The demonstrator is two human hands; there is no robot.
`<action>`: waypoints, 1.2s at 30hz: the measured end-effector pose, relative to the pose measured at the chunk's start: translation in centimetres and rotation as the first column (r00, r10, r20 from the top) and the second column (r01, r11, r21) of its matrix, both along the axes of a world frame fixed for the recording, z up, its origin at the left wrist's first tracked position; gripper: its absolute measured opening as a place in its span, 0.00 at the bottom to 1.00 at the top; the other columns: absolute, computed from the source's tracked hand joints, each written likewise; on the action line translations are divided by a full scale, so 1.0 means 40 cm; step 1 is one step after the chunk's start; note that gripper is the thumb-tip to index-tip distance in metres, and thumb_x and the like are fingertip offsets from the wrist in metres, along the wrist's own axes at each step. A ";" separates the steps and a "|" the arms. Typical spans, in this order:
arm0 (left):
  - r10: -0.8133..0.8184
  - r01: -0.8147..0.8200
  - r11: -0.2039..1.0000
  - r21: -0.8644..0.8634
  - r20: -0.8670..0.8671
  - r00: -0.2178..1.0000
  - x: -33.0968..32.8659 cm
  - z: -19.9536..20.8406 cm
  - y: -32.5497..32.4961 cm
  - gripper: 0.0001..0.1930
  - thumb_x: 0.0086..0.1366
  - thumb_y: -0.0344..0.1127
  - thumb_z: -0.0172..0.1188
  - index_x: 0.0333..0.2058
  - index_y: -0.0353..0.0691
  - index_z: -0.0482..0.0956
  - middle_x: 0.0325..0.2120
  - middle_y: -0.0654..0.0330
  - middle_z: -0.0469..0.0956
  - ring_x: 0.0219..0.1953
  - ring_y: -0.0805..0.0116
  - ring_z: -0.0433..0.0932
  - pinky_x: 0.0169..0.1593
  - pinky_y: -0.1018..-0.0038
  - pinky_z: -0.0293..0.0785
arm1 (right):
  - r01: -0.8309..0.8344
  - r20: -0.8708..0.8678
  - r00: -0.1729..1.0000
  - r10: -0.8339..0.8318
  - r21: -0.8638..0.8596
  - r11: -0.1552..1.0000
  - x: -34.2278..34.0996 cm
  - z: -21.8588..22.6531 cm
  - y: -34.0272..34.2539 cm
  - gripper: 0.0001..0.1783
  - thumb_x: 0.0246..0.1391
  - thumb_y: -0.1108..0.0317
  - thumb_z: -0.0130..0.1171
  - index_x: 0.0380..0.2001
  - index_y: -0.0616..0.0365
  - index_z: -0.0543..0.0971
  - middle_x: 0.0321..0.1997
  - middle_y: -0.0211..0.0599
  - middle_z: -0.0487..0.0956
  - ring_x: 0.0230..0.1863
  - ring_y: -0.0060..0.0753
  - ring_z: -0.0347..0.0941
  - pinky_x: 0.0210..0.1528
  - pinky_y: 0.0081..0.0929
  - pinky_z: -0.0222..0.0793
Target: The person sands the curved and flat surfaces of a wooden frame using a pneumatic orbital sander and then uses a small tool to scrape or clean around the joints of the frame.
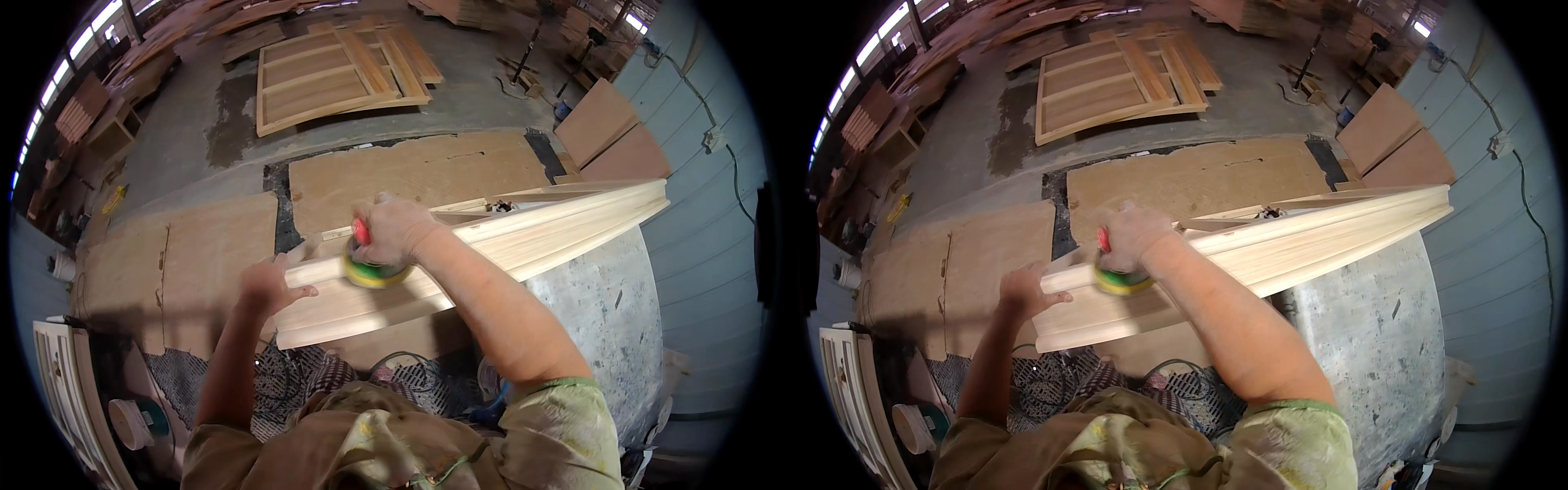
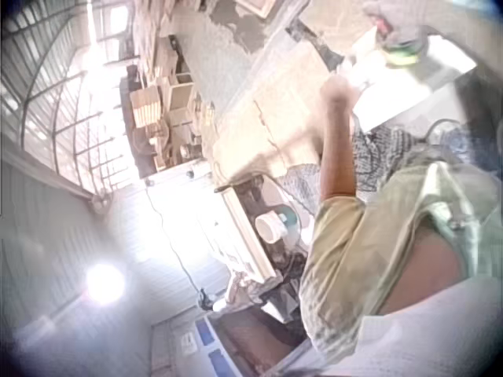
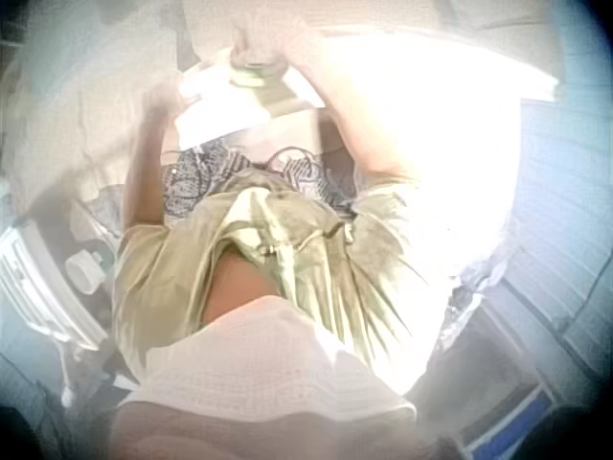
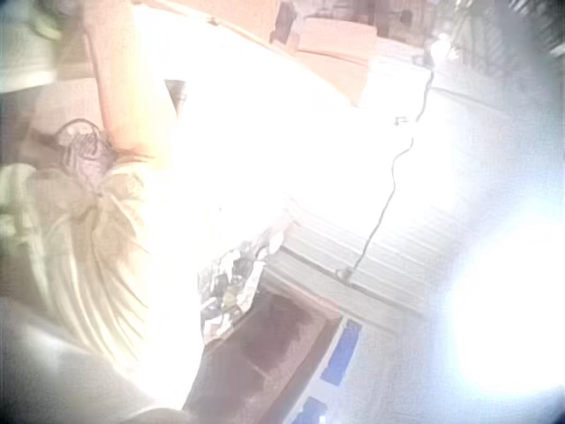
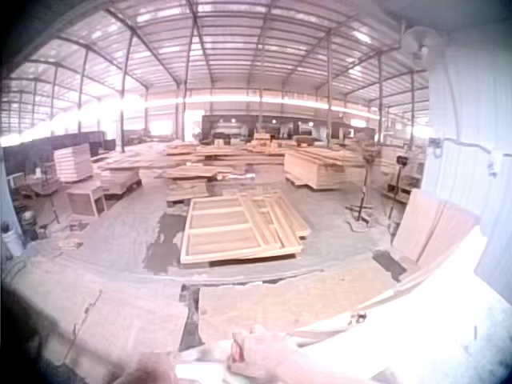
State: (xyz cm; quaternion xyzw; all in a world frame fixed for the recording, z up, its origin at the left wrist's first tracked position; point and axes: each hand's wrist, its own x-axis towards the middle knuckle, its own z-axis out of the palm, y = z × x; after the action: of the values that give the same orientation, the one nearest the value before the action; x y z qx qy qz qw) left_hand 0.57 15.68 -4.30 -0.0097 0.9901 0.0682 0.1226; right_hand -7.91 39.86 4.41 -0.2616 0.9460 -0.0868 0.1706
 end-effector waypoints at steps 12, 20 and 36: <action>-0.158 0.174 0.984 0.049 -0.233 0.960 -0.008 -0.034 0.030 0.41 0.37 0.68 0.66 0.38 0.34 0.74 0.32 0.52 0.78 0.37 0.54 0.78 0.40 0.64 0.74 | 0.595 -0.066 0.802 -0.593 0.174 0.785 -0.096 0.018 0.461 0.38 0.36 0.48 0.68 0.49 0.57 0.70 0.46 0.47 0.77 0.48 0.47 0.74 0.51 0.36 0.70; -0.166 0.178 0.983 0.033 -0.224 0.960 0.005 -0.001 0.004 0.39 0.37 0.67 0.66 0.35 0.35 0.75 0.31 0.54 0.78 0.34 0.56 0.78 0.40 0.64 0.72 | 0.547 -0.168 0.822 -0.544 -0.034 0.837 -0.015 0.002 0.271 0.31 0.36 0.53 0.69 0.43 0.52 0.69 0.48 0.46 0.72 0.48 0.52 0.71 0.49 0.40 0.69; -0.371 0.367 0.923 0.115 0.017 0.929 -0.089 0.034 0.201 0.32 0.52 0.62 0.60 0.38 0.35 0.70 0.31 0.48 0.78 0.35 0.51 0.78 0.40 0.59 0.74 | 0.611 -0.378 0.637 -0.672 -0.283 0.739 0.037 -0.061 0.464 0.33 0.40 0.50 0.66 0.48 0.51 0.67 0.45 0.49 0.70 0.37 0.51 0.75 0.38 0.43 0.74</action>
State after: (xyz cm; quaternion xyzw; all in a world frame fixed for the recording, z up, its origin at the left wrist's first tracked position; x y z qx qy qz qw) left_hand -3.00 23.71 -2.93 0.1821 0.9664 0.0981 0.1525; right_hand -6.44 58.43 1.97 0.0688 0.9812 -0.1382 -0.1158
